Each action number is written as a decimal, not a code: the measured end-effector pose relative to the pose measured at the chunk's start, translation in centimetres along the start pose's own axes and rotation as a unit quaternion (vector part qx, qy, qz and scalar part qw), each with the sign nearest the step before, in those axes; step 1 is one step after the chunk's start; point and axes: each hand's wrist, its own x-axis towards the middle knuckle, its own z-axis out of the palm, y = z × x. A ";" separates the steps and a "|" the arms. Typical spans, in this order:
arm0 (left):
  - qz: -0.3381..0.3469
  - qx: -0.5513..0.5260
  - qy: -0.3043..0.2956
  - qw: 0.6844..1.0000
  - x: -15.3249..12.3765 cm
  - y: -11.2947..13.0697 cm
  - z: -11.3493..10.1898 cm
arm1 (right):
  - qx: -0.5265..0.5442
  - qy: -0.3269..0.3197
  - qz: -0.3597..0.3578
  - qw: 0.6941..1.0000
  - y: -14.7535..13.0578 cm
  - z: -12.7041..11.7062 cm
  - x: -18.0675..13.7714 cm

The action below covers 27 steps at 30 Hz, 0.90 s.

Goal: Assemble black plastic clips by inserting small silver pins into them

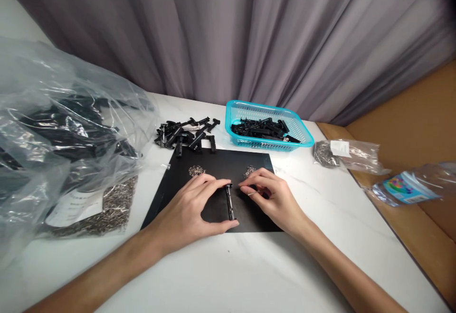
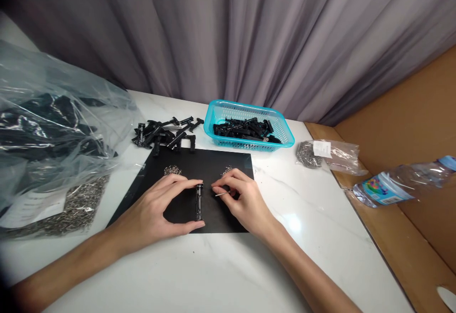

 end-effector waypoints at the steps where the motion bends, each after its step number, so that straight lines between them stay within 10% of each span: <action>1: 0.001 -0.001 0.001 1.000 0.0 0.0 0.0 | -0.003 0.006 -0.005 1.000 0.0 0.0 0.0; 27: -0.041 0.000 -0.023 0.999 0.1 0.2 -0.1 | -0.043 0.018 -0.053 0.997 0.2 0.3 -0.7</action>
